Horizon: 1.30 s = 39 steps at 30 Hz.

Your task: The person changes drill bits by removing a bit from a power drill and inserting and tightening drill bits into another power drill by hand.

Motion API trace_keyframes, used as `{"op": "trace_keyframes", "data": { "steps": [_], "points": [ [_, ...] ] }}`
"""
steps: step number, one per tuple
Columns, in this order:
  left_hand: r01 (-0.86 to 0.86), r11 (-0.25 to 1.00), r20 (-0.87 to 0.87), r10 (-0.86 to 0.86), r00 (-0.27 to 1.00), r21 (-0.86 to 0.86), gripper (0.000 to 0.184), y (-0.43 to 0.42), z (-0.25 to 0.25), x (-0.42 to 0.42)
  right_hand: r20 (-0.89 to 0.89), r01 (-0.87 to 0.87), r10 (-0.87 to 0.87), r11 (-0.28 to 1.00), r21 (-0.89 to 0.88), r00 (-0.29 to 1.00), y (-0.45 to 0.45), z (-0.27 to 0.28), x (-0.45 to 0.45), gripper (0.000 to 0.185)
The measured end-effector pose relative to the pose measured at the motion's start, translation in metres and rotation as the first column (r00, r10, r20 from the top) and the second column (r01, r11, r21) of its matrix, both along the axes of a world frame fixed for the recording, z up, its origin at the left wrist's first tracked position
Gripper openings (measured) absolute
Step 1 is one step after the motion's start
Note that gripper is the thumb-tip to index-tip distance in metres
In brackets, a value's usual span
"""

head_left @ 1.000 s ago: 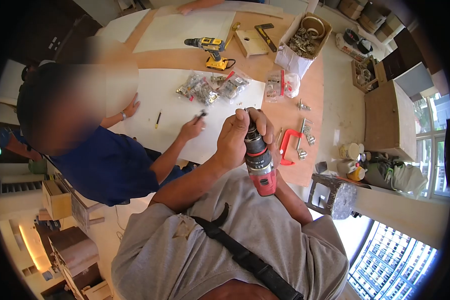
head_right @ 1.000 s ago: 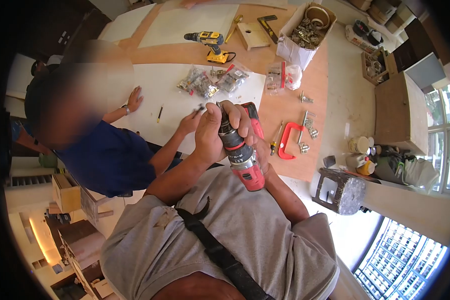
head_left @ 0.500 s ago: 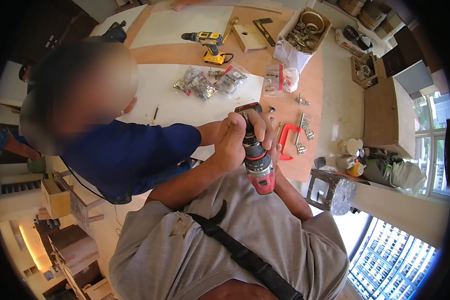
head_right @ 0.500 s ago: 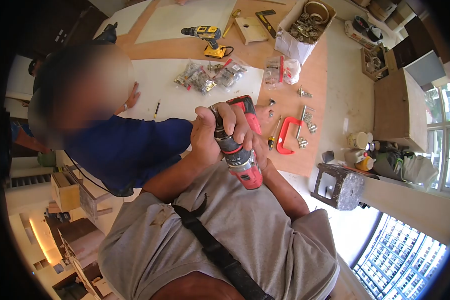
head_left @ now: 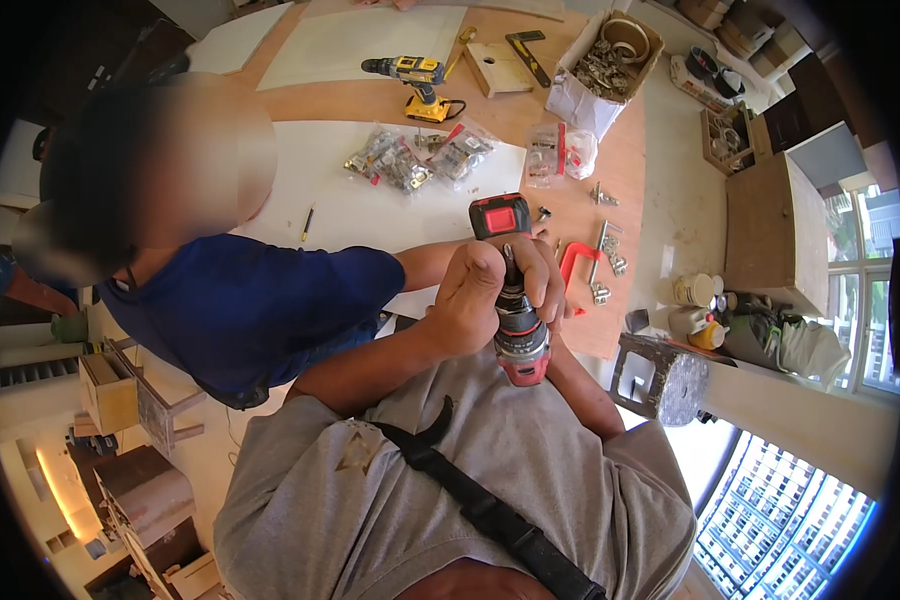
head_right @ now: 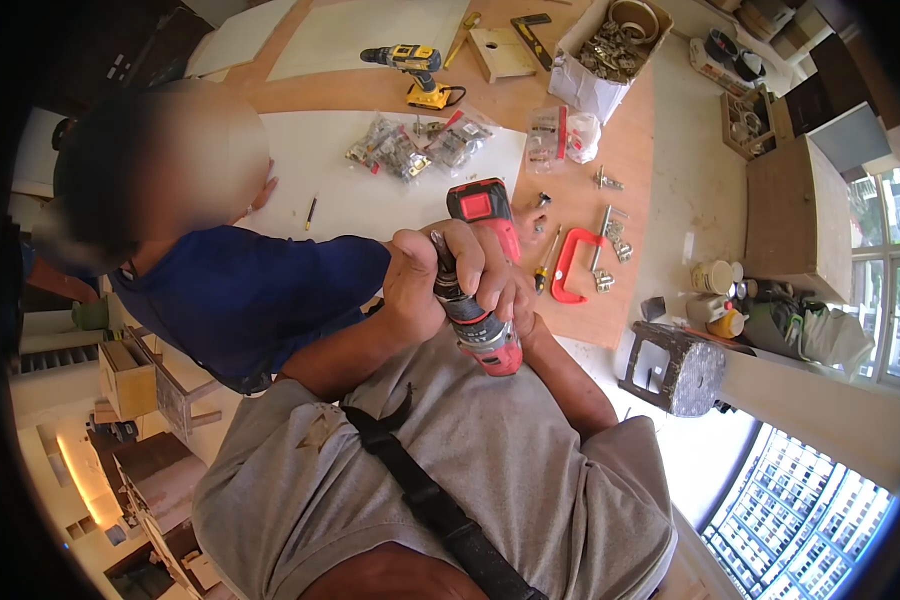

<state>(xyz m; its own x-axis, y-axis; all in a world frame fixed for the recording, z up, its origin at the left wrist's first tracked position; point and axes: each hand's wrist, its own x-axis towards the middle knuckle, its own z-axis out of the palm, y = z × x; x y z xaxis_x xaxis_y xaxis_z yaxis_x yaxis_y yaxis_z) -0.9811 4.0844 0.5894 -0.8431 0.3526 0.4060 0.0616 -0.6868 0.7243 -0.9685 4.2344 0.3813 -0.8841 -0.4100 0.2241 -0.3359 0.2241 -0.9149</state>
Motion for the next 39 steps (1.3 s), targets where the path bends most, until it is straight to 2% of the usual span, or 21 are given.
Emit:
{"op": "trace_keyframes", "data": {
  "steps": [5, 6, 7, 10, 12, 13, 15, 16, 18, 19, 20, 21, 24, 29, 30, 32, 33, 35, 39],
  "points": [
    [-0.019, 1.0, 0.037, 0.018, 0.999, 0.024, 0.062, 0.002, -0.004, 0.001, 0.017, -0.023, 0.02, 0.968, 0.25, 1.0, -0.004, 0.009, 0.001, 0.02],
    [-0.016, 0.999, 0.047, 0.015, 0.999, 0.037, 0.062, 0.003, -0.006, 0.001, 0.034, -0.028, 0.021, 0.979, 0.203, 0.999, -0.005, -0.003, 0.0, 0.02],
    [-0.014, 1.0, 0.041, 0.013, 0.999, 0.021, 0.062, 0.002, -0.004, 0.002, 0.135, 0.02, 0.026, 0.945, -0.328, 0.991, -0.001, -0.041, 0.001, 0.019],
    [-0.02, 1.0, 0.014, 0.02, 1.0, -0.013, 0.061, 0.001, -0.001, 0.002, 0.28, 0.037, 0.089, 0.908, -0.417, 0.956, -0.006, -0.033, 0.001, 0.018],
    [-0.038, 0.999, -0.017, 0.037, 0.999, -0.018, 0.06, 0.002, -0.002, 0.001, 0.296, 0.042, 0.086, 0.916, -0.4, 0.951, -0.007, -0.004, 0.002, 0.016],
    [-0.069, 0.997, 0.039, 0.068, 0.997, 0.026, 0.059, 0.002, -0.002, 0.0, 0.303, 0.044, 0.084, 0.919, -0.391, 0.949, -0.009, 0.022, 0.002, 0.014],
    [-0.141, 0.984, 0.159, 0.123, 0.98, 0.106, 0.057, 0.002, 0.001, -0.002, 0.275, 0.064, -0.034, 0.993, -0.099, 0.961, -0.017, 0.098, 0.005, 0.018],
    [-0.198, 0.967, 0.272, 0.15, 0.951, 0.158, 0.056, 0.001, 0.006, -0.006, 0.249, 0.077, -0.087, 0.996, 0.052, 0.964, -0.021, 0.134, 0.007, 0.02],
    [-0.449, 0.888, 0.475, 0.356, 0.805, 0.095, 0.055, -0.005, 0.008, -0.026, 0.122, 0.08, -0.106, 0.976, 0.203, 0.987, -0.026, 0.139, -0.006, 0.032],
    [-0.493, 0.867, 0.522, 0.389, 0.759, 0.069, 0.053, -0.009, 0.007, -0.036, -0.135, 0.16, -0.138, 0.972, 0.171, 0.981, -0.029, 0.117, -0.013, 0.034],
    [-0.535, 0.844, 0.566, 0.421, 0.709, 0.043, 0.051, -0.014, 0.005, -0.046, -0.382, 0.227, -0.167, 0.967, 0.119, 0.909, -0.031, 0.097, -0.015, 0.036],
    [-0.576, 0.817, 0.606, 0.451, 0.655, 0.015, 0.049, -0.018, 0.003, -0.054, -0.068, 0.162, -0.171, 0.98, -0.117, 0.983, -0.038, 0.1, -0.014, 0.035],
    [-0.623, 0.782, 0.614, 0.5, 0.611, -0.016, 0.05, -0.025, -0.01, -0.068, 0.087, 0.177, -0.16, 0.955, -0.24, 0.983, -0.052, 0.105, -0.017, 0.032],
    [-0.612, 0.79, 0.593, 0.506, 0.627, -0.028, 0.047, -0.033, -0.01, -0.063, 0.031, 0.1, -0.096, 0.965, -0.244, 0.995, -0.053, 0.106, -0.021, 0.032],
    [-0.59, 0.807, 0.585, 0.482, 0.652, -0.008, 0.048, -0.033, -0.01, -0.06, -0.133, 0.056, -0.067, 0.995, -0.082, 0.989, -0.051, 0.108, -0.022, 0.032],
    [-0.541, 0.84, 0.555, 0.432, 0.71, 0.038, 0.05, -0.03, -0.006, -0.051, -0.439, 0.052, 0.065, 0.966, 0.251, 0.896, -0.042, 0.114, -0.03, 0.033],
    [-0.517, 0.856, 0.524, 0.434, 0.733, 0.015, 0.054, -0.027, -0.001, -0.045, -0.433, -0.051, 0.181, 0.954, 0.295, 0.883, -0.039, 0.11, -0.028, 0.037],
    [-0.412, 0.911, 0.42, 0.364, 0.831, 0.026, 0.055, -0.024, 0.006, -0.033, -0.459, -0.015, 0.191, 0.933, 0.361, 0.868, -0.038, 0.116, -0.018, 0.03],
    [-0.23, 0.973, 0.204, 0.222, 0.953, 0.012, 0.062, -0.018, 0.021, -0.009, -0.4, -0.094, 0.257, 0.919, 0.383, 0.88, -0.027, 0.109, 0.0, 0.03]
  ]
}}
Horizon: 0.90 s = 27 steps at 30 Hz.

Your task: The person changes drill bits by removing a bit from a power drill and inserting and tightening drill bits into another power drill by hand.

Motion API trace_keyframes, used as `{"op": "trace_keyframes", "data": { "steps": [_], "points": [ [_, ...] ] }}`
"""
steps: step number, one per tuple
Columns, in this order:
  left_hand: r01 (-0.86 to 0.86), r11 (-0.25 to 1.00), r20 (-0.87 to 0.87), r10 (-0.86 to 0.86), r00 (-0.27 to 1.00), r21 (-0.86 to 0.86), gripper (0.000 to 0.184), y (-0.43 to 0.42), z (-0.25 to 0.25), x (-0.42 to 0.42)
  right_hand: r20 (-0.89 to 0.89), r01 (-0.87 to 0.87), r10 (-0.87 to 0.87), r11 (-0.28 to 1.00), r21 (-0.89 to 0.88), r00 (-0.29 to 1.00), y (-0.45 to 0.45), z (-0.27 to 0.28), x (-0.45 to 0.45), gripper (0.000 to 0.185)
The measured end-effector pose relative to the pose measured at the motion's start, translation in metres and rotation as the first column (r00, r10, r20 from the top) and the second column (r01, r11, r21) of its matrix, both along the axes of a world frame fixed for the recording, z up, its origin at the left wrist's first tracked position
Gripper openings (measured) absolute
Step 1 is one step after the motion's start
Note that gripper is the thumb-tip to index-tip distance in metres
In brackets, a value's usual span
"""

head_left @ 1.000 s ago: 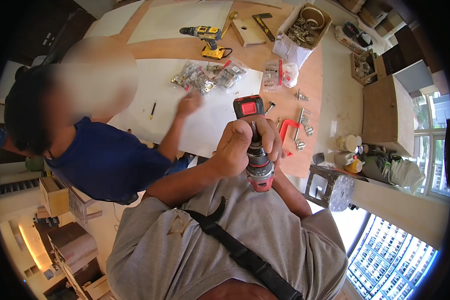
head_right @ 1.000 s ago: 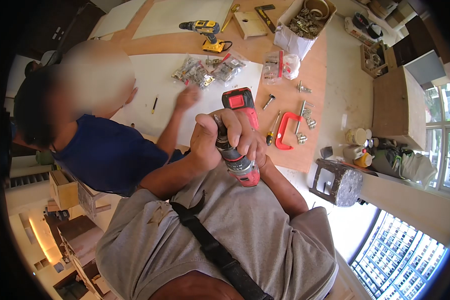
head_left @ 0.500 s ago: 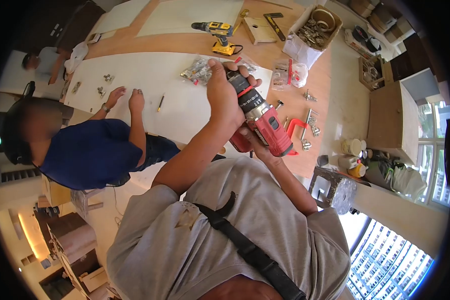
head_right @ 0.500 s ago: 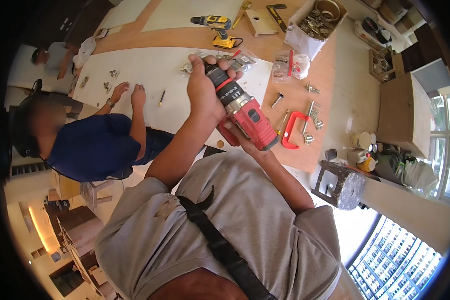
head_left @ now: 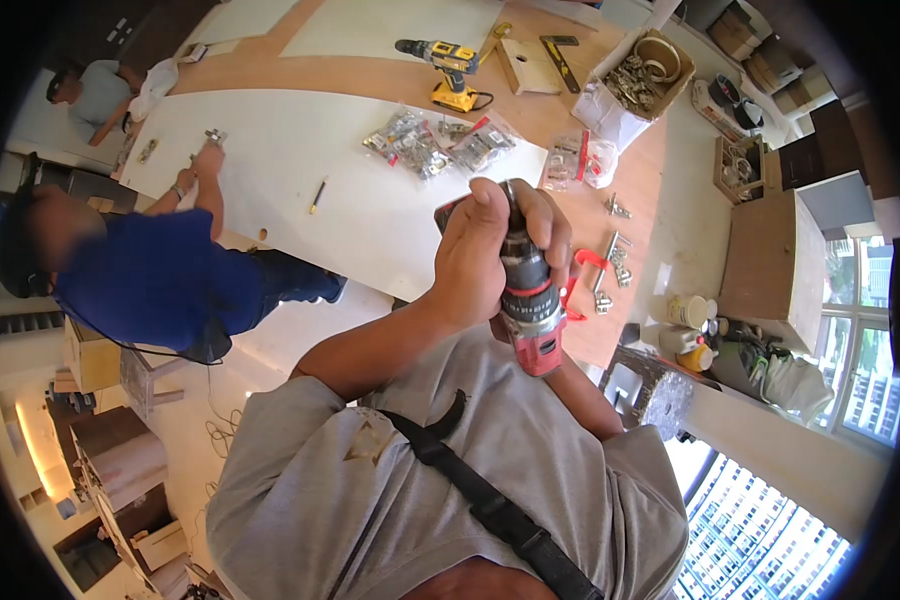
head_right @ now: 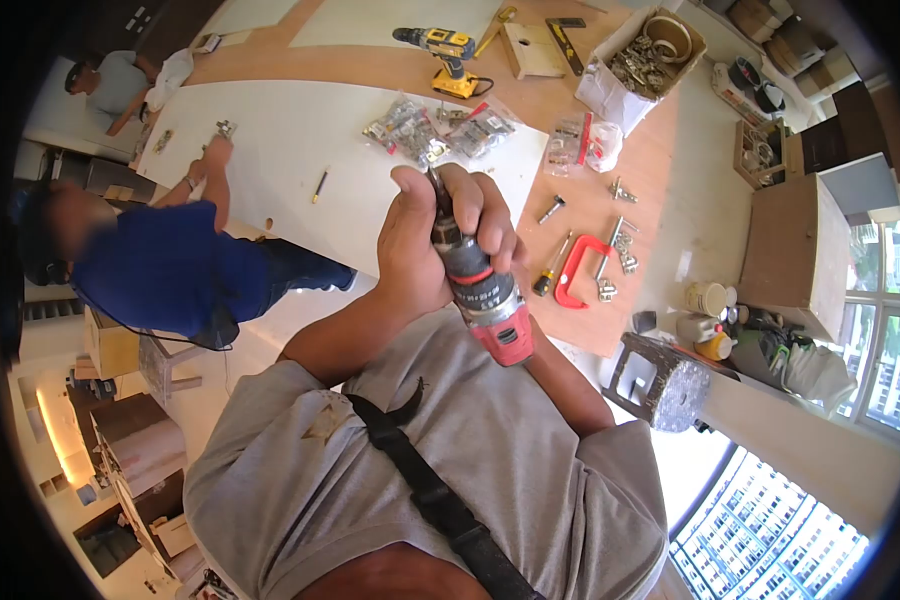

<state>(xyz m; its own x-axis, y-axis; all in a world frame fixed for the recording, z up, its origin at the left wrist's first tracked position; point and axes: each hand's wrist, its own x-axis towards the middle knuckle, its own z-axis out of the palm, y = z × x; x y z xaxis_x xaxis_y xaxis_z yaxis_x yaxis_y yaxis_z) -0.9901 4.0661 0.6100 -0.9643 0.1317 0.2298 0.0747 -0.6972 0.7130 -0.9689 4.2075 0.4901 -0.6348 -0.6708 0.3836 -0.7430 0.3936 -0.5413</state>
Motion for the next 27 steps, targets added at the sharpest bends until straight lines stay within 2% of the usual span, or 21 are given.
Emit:
{"op": "trace_keyframes", "data": {
  "steps": [1, 2, 5, 16, 27],
  "points": [
    [0.037, 0.999, -0.064, -0.04, 0.997, -0.037, 0.063, 0.001, 0.001, 0.005, 0.015, -0.01, 0.01, 1.0, 0.001, 1.0, 0.002, -0.002, 0.003, 0.03],
    [0.099, 0.992, -0.101, -0.091, 0.991, 0.076, 0.06, 0.002, 0.0, 0.009, 0.029, -0.016, 0.015, 1.0, 0.001, 0.999, 0.004, -0.005, 0.005, 0.03],
    [0.125, 0.992, -0.208, -0.117, 0.971, 0.023, 0.059, 0.002, 0.003, 0.012, 0.062, -0.015, 0.015, 1.0, -0.011, 0.998, 0.008, -0.013, 0.008, 0.03],
    [0.169, 0.985, -0.174, -0.174, 0.969, -0.044, 0.062, 0.001, 0.001, 0.019, 0.169, 0.085, -0.071, 0.993, -0.078, 0.983, 0.004, -0.047, -0.001, 0.03],
    [0.173, 0.981, -0.17, -0.186, 0.968, -0.085, 0.068, 0.002, -0.007, 0.023, 0.199, 0.121, -0.1, 0.988, -0.096, 0.975, 0.002, -0.055, 0.007, 0.029]
  ]
}}
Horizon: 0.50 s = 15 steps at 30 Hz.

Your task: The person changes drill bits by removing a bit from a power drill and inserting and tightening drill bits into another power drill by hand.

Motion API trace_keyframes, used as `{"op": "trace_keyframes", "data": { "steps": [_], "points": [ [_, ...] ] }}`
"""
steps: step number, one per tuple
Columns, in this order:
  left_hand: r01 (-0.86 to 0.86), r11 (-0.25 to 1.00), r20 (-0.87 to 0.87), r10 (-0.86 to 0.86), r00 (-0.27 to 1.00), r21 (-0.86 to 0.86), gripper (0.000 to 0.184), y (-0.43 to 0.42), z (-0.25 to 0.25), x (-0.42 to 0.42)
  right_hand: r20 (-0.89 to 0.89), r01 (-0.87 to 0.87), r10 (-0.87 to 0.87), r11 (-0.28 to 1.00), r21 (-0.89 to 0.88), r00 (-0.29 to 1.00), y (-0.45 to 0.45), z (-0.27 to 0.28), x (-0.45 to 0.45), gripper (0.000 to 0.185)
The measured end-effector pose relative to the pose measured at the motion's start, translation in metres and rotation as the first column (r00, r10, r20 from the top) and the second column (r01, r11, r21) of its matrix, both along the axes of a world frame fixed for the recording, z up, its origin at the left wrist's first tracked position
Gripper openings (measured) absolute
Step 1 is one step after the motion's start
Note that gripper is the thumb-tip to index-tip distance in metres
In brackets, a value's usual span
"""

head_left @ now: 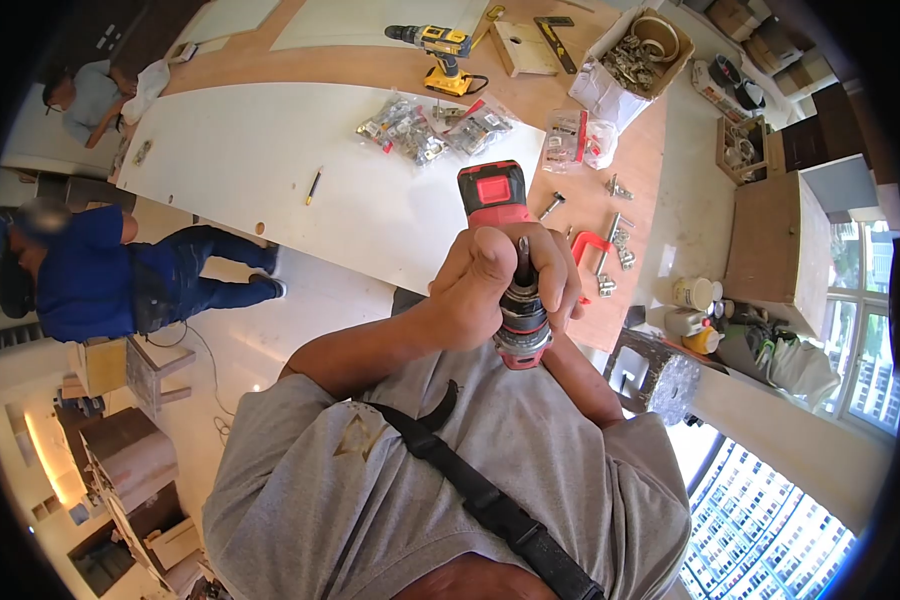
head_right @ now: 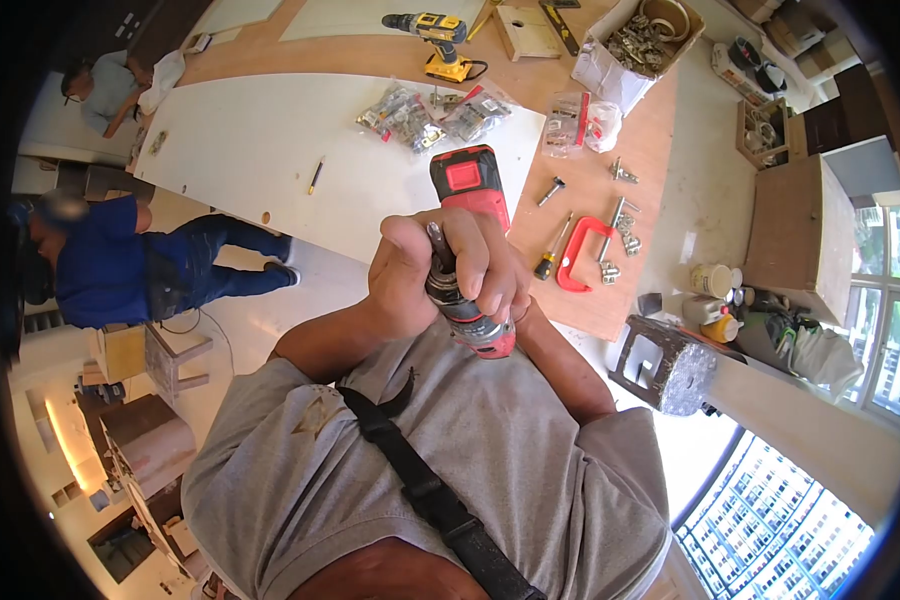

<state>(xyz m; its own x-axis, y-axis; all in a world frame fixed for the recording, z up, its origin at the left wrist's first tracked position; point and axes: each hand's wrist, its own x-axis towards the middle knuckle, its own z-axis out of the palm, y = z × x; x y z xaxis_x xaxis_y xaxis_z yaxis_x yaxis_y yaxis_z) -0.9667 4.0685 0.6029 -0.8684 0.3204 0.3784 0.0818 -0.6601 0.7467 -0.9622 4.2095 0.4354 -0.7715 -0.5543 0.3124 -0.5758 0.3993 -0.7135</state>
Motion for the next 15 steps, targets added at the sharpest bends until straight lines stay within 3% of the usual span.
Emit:
{"op": "trace_keyframes", "data": {
  "steps": [6, 15],
  "points": [
    [-0.018, 0.998, 0.024, 0.017, 1.0, 0.053, 0.071, 0.0008, -0.0007, -0.0041, 0.008, 0.008, -0.008, 1.0, -0.004, 1.0, 0.0001, -0.0025, -0.0028, 0.029],
    [-0.035, 0.998, -0.061, 0.032, 0.998, -0.047, 0.072, 0.0046, -0.002, -0.0048, 0.023, 0.02, -0.02, 1.0, -0.003, 1.0, 0.0045, -0.0042, -0.006, 0.029]
  ]
}}
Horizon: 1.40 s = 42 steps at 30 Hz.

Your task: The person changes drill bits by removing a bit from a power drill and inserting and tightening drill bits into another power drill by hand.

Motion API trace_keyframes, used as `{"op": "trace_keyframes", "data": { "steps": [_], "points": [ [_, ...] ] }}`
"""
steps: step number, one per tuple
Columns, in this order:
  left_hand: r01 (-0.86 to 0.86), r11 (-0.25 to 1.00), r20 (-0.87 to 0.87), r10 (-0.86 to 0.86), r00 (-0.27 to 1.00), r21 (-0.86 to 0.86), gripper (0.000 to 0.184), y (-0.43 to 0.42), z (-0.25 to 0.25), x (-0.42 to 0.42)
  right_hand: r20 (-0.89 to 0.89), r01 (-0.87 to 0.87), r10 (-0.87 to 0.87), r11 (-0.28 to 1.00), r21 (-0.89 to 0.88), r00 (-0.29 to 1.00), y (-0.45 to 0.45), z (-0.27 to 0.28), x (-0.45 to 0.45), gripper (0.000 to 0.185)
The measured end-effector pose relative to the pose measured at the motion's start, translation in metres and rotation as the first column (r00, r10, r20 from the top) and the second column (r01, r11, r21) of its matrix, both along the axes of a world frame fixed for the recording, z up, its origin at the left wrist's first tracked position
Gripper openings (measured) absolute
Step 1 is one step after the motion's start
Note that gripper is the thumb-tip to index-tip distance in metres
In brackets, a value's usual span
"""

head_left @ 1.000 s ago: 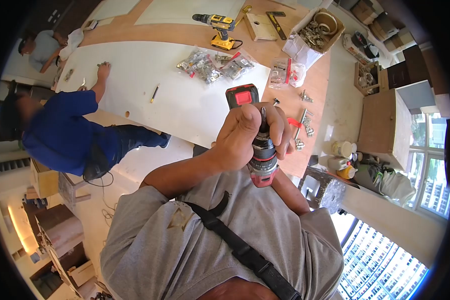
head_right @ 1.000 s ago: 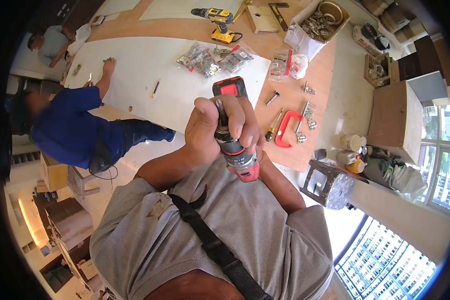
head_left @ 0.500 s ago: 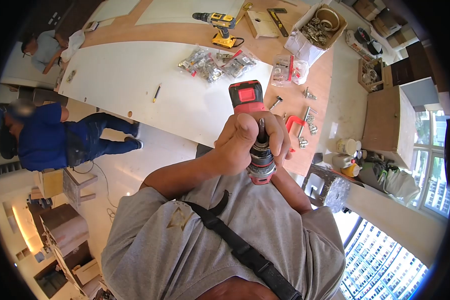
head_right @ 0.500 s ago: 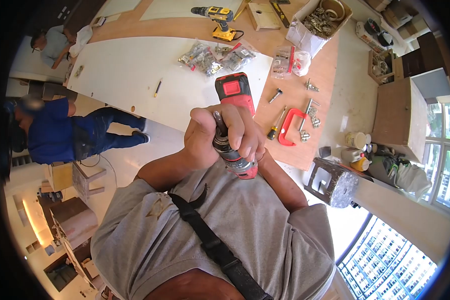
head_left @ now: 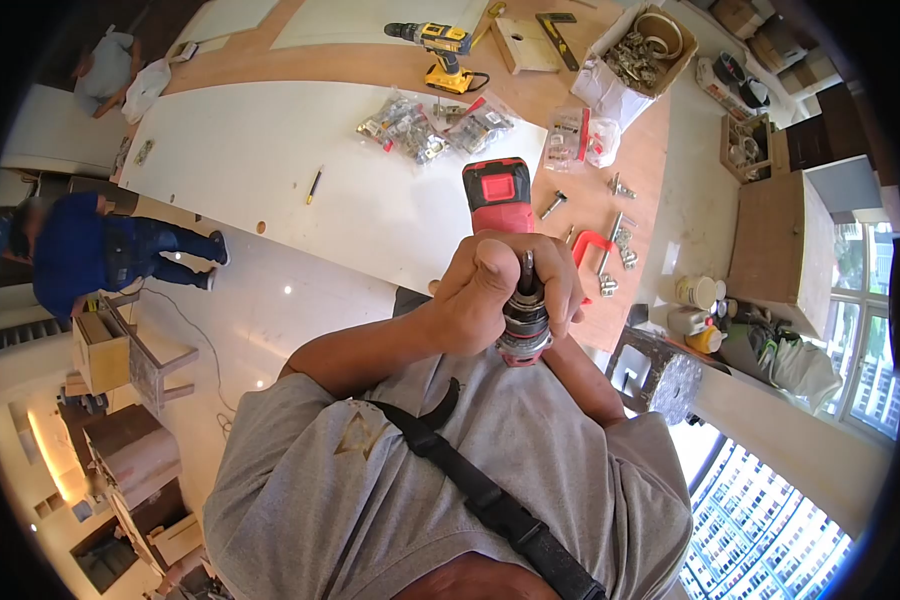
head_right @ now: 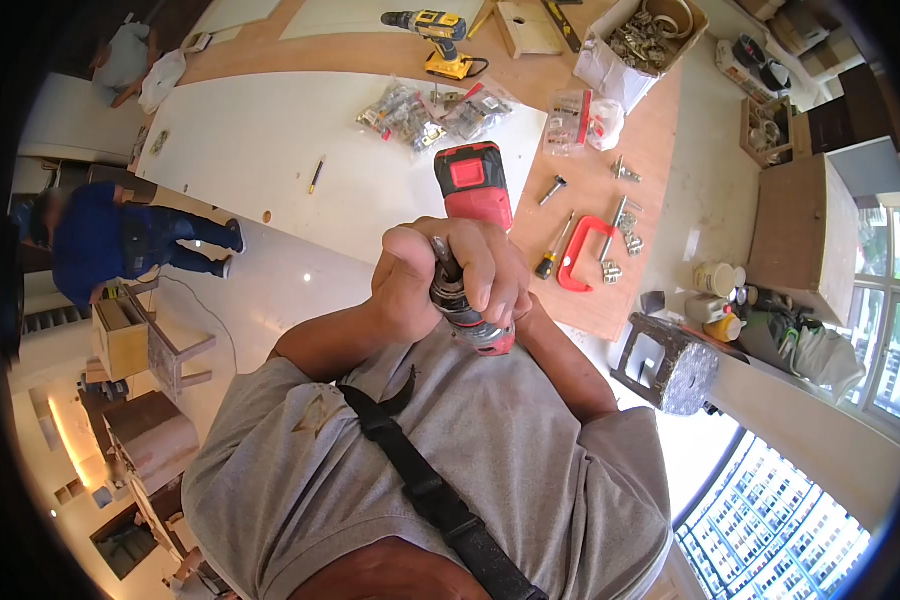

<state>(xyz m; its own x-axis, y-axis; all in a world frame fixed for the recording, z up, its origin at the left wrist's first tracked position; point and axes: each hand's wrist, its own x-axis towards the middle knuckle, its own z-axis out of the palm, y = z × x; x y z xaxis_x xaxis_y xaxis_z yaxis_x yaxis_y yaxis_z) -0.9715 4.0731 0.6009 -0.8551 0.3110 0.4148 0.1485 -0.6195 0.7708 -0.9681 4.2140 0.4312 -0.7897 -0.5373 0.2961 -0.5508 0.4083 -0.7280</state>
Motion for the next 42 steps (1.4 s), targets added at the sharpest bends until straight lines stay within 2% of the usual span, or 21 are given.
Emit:
{"op": "trace_keyframes", "data": {
  "steps": [3, 6, 15, 18, 20, 21, 25, 27, 29, 34, 37, 38, 41, 42],
  "points": [
    [-0.017, 0.997, 0.032, 0.015, 0.999, 0.069, 0.071, 0.002, -0.004, 0.0, 0.003, 0.003, -0.003, 1.0, 0.001, 1.0, 0.0, -0.001, 0.001, 0.029],
    [-0.007, 1.0, 0.009, 0.007, 1.0, 0.015, 0.07, -0.003, -0.003, -0.003, 0.004, 0.006, -0.006, 1.0, -0.003, 1.0, -0.002, -0.002, 0.001, 0.029],
    [-0.02, 0.999, 0.015, 0.02, 1.0, 0.027, 0.067, -0.002, -0.007, 0.001, 0.01, 0.007, -0.007, 1.0, -0.004, 1.0, -0.002, -0.005, -0.001, 0.028],
    [-0.059, 0.993, 0.041, 0.055, 0.998, 0.105, 0.064, -0.001, -0.016, -0.002, -0.006, 0.007, -0.007, 1.0, 0.007, 1.0, -0.005, -0.009, -0.006, 0.028],
    [-0.097, 0.98, 0.157, 0.07, 0.985, 0.173, 0.055, -0.005, -0.013, -0.003, -0.02, 0.016, -0.015, 0.999, 0.028, 1.0, -0.005, -0.011, -0.007, 0.028],
    [-0.146, 0.963, 0.235, 0.092, 0.968, 0.226, 0.052, -0.006, -0.016, -0.004, -0.03, 0.021, -0.02, 0.999, 0.04, 0.999, -0.005, -0.012, -0.008, 0.028],
    [-0.287, 0.939, 0.414, 0.188, 0.891, 0.191, 0.049, -0.017, -0.039, -0.019, -0.067, 0.022, -0.015, 0.994, 0.104, 0.998, -0.002, -0.017, -0.004, 0.028],
    [-0.334, 0.909, 0.46, 0.193, 0.867, 0.249, 0.048, -0.023, -0.058, -0.028, -0.081, 0.014, -0.003, 0.991, 0.132, 0.997, -0.004, -0.019, -0.003, 0.028],
    [-0.457, 0.864, 0.563, 0.274, 0.78, 0.213, 0.048, -0.031, -0.071, -0.032, -0.091, 0.01, 0.003, 0.991, 0.137, 0.996, -0.008, -0.023, -0.007, 0.028],
    [-0.696, 0.709, 0.742, 0.405, 0.534, 0.114, 0.041, -0.05, -0.112, -0.043, -0.024, 0.095, -0.095, 0.995, -0.013, 0.995, -0.026, -0.051, -0.015, 0.031],
    [-0.728, 0.681, 0.796, 0.398, 0.457, 0.077, 0.04, -0.06, -0.125, -0.042, 0.19, 0.043, -0.022, 0.993, -0.107, 0.982, -0.039, -0.031, -0.014, 0.031],
    [-0.735, 0.676, 0.807, 0.404, 0.431, 0.054, 0.04, -0.061, -0.128, -0.041, 0.182, 0.012, 0.01, 0.993, -0.12, 0.983, -0.039, -0.032, -0.014, 0.03],
    [-0.731, 0.678, 0.806, 0.391, 0.444, 0.074, 0.041, -0.065, -0.132, -0.041, 0.182, -0.037, 0.079, 0.974, -0.222, 0.98, -0.047, -0.026, -0.014, 0.029],
    [-0.729, 0.68, 0.805, 0.391, 0.446, 0.074, 0.041, -0.066, -0.134, -0.041, 0.231, -0.022, 0.069, 0.979, -0.201, 0.97, -0.047, -0.027, -0.014, 0.029]
  ]
}}
